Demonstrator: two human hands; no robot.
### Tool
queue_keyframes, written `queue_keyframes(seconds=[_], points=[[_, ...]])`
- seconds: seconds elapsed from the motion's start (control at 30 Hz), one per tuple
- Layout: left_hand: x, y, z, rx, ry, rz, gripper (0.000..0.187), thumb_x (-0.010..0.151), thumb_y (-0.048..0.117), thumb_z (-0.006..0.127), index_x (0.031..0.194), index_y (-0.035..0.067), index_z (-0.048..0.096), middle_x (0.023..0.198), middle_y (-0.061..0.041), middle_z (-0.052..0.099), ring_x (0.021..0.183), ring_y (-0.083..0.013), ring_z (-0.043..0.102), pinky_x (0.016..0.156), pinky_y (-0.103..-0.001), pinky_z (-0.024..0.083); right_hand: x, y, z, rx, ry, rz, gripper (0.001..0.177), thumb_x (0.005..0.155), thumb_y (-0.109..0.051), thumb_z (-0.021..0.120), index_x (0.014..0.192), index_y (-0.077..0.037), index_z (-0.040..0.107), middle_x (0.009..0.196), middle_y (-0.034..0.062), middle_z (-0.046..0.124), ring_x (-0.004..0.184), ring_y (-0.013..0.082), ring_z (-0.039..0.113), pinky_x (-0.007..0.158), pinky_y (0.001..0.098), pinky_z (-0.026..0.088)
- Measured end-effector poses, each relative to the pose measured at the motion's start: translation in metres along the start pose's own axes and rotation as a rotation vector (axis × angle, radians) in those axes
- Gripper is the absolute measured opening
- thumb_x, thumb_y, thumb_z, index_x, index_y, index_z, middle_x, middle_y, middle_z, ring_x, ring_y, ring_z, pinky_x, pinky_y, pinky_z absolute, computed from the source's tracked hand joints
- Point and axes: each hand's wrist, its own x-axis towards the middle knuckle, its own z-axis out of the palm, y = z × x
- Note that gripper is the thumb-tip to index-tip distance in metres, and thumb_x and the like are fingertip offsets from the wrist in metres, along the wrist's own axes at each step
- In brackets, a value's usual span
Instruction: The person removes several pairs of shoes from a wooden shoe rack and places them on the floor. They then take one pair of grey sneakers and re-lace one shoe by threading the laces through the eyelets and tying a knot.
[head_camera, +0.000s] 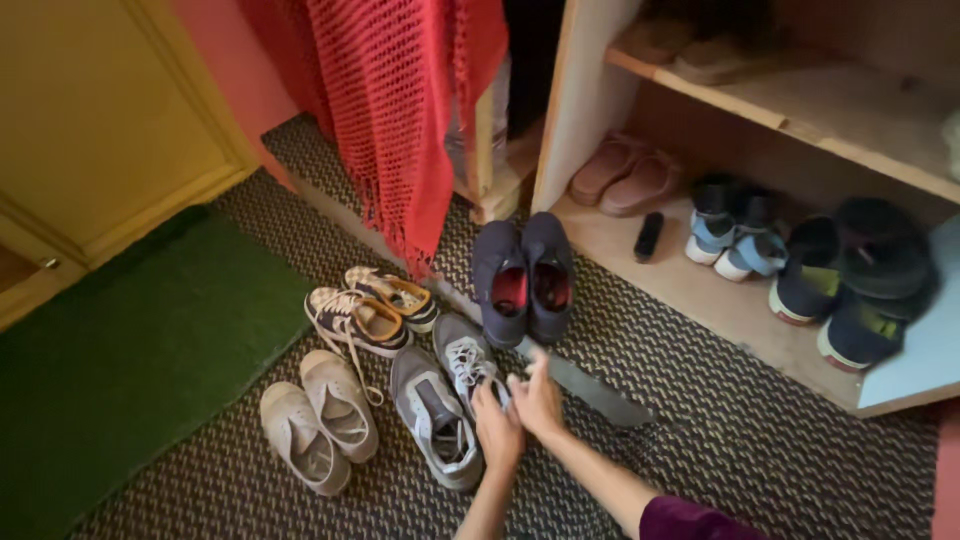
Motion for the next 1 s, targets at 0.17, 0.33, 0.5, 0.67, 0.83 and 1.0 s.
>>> queue_keyframes(seconds=[0.17, 0.33, 0.5, 0.67, 0.83, 1.0], points=[[0.074, 0.025, 0.020, 0.054, -0.032, 0.215, 0.079, 0.084, 0.011, 0.072, 0.153, 0.010, 0.034, 0.143, -0.049, 0.033, 0.125, -0.0601, 0.044, 0.101, -0.053, 0.045, 0.061, -0.020, -0.045, -0.222, 0.197, -0.205, 0.092, 0.078, -0.036, 0.082, 0.153, -0.015, 0.033, 0.113, 0.0345, 0.061, 0.100, 0.0519, 0.063, 0.085, 0.0557, 0.050], [0.118, 0.040, 0.033, 0.257, -0.278, 0.027, 0.043, 0.092, 0.014, 0.068, 0.133, 0.017, 0.053, 0.137, -0.038, 0.049, 0.103, -0.0529, 0.065, 0.086, -0.055, 0.055, 0.105, -0.004, -0.055, -0.346, 0.058, -0.213, 0.054, 0.081, -0.037, 0.084, 0.123, -0.014, 0.059, 0.103, 0.0280, 0.068, 0.099, 0.0466, 0.066, 0.086, 0.0529, 0.052], [0.100, 0.056, 0.047, 0.219, -0.229, -0.047, 0.031, 0.090, 0.016, 0.072, 0.117, 0.012, 0.060, 0.112, -0.030, 0.062, 0.095, -0.0511, 0.065, 0.081, -0.057, 0.053, 0.122, 0.020, -0.082, -0.446, -0.070, -0.332, 0.030, 0.082, -0.028, 0.082, 0.103, -0.013, 0.067, 0.103, 0.0232, 0.071, 0.095, 0.0437, 0.068, 0.085, 0.0521, 0.053], [0.104, 0.078, 0.079, 0.164, -0.164, -0.098, 0.029, 0.089, 0.014, 0.070, 0.118, 0.014, 0.066, 0.101, -0.029, 0.065, 0.092, -0.0497, 0.066, 0.082, -0.056, 0.053, 0.155, 0.023, -0.114, -0.374, -0.026, -0.530, 0.031, 0.083, -0.009, 0.075, 0.112, -0.012, 0.062, 0.136, 0.0287, 0.057, 0.102, 0.0499, 0.065, 0.086, 0.0530, 0.055], [0.124, 0.085, 0.090, 0.157, -0.246, -0.069, 0.034, 0.093, 0.014, 0.067, 0.126, 0.017, 0.066, 0.109, -0.027, 0.070, 0.105, -0.0465, 0.066, 0.093, -0.054, 0.051, 0.169, 0.028, -0.121, -0.265, -0.009, -0.485, 0.058, 0.082, -0.005, 0.073, 0.136, -0.017, 0.054, 0.148, 0.0303, 0.047, 0.124, 0.0488, 0.055, 0.099, 0.0502, 0.049], [0.126, 0.116, 0.096, 0.229, 0.017, 0.275, 0.069, 0.068, 0.014, 0.079, 0.132, 0.000, 0.055, 0.136, -0.042, 0.046, 0.123, -0.0557, 0.044, 0.100, -0.055, 0.039, 0.154, 0.020, -0.127, -0.262, -0.044, -0.373, 0.061, 0.082, -0.009, 0.072, 0.139, -0.014, 0.051, 0.150, 0.0278, 0.044, 0.133, 0.0441, 0.049, 0.108, 0.0462, 0.043]])
